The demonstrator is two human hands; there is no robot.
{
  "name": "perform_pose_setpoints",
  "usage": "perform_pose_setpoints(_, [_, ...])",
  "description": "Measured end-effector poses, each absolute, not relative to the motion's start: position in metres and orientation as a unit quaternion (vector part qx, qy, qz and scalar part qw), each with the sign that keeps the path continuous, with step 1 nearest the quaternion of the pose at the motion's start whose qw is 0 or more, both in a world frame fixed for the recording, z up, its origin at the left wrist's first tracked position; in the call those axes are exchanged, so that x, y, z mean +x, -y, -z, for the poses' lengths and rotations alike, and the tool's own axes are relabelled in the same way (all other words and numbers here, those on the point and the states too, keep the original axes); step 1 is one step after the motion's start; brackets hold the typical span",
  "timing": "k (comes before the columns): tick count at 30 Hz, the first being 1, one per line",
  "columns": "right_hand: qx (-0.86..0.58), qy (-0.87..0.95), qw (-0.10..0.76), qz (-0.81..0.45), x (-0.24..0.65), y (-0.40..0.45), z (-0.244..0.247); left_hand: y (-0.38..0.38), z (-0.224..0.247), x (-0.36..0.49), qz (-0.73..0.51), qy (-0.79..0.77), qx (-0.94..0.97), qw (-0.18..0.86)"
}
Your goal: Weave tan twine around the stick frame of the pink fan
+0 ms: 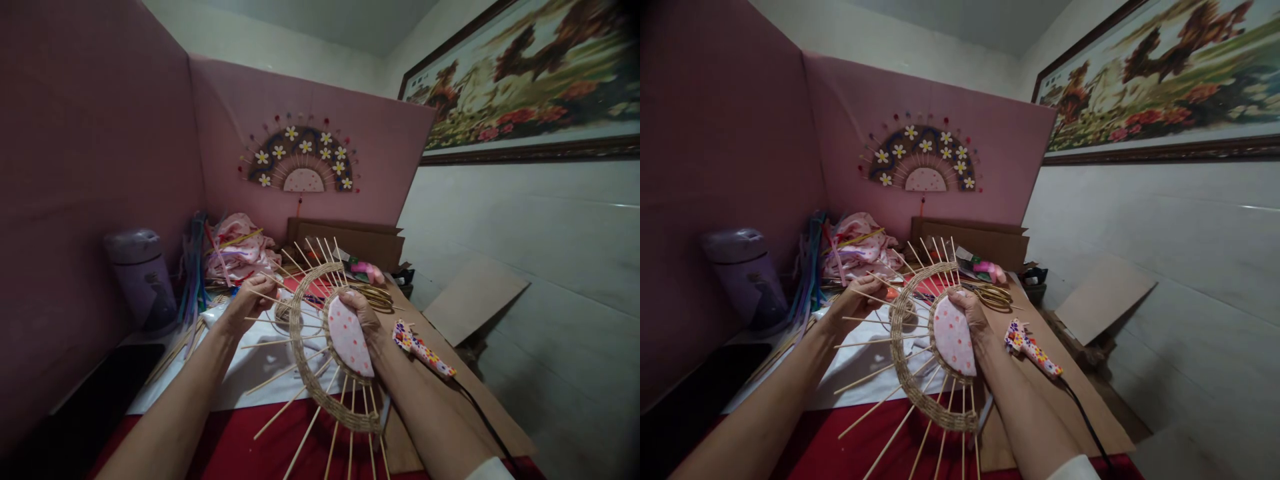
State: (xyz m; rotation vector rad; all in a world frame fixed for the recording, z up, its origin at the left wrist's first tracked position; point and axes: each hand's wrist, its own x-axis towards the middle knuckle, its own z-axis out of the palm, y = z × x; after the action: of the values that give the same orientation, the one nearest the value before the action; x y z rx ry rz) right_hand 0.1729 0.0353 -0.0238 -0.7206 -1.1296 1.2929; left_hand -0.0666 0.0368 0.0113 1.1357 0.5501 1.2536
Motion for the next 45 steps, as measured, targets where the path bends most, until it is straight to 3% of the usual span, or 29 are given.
perform_pose_setpoints(6, [-0.333, 0.404, 0.61, -0.596, 0.17, -0.03, 0.016, -0.037, -0.013, -0.077, -0.586, -0.268, 0.439, 0.626])
perform_pose_setpoints(19, [-0.348, 0.411, 0.595, -0.597, 0.165, -0.023, 0.009, -0.049, -0.015, -0.085, -0.663, -0.225, 0.369, 0.611])
perform_pose_setpoints(29, [-0.36, 0.397, 0.605, -0.589, 0.166, -0.026, 0.008, -0.043, -0.019, -0.085, -0.668, -0.282, 0.445, 0.526])
perform_pose_setpoints(38, [-0.353, 0.42, 0.6, -0.582, 0.167, -0.025, 0.008, -0.044, -0.021, -0.091, -0.65, -0.231, 0.411, 0.596])
perform_pose_setpoints(45, [-0.335, 0.387, 0.62, -0.594, 0.168, -0.026, 0.013, -0.05, -0.01, -0.092, -0.584, -0.312, 0.427, 0.616])
